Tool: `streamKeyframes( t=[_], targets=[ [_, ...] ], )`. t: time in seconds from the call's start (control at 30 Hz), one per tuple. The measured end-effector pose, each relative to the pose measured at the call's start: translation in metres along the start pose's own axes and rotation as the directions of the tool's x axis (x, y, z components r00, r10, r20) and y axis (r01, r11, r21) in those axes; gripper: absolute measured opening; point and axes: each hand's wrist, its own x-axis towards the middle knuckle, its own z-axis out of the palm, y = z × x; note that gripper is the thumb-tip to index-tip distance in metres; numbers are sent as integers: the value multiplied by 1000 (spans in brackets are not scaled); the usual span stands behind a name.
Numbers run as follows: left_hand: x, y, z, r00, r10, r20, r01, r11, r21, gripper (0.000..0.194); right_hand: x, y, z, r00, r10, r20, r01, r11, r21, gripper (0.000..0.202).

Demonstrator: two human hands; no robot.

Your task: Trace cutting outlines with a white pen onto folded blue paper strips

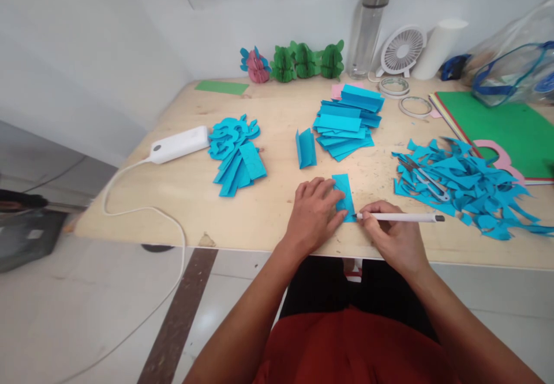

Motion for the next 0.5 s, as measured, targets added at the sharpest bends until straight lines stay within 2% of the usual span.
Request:
streamKeyframes(
  t=[0.5],
  targets=[
    [0, 0, 0, 1000, 6, 3, -6, 1000, 9, 21, -1, 0, 1, 998, 41, -36, -41, 999, 21, 15]
  ],
)
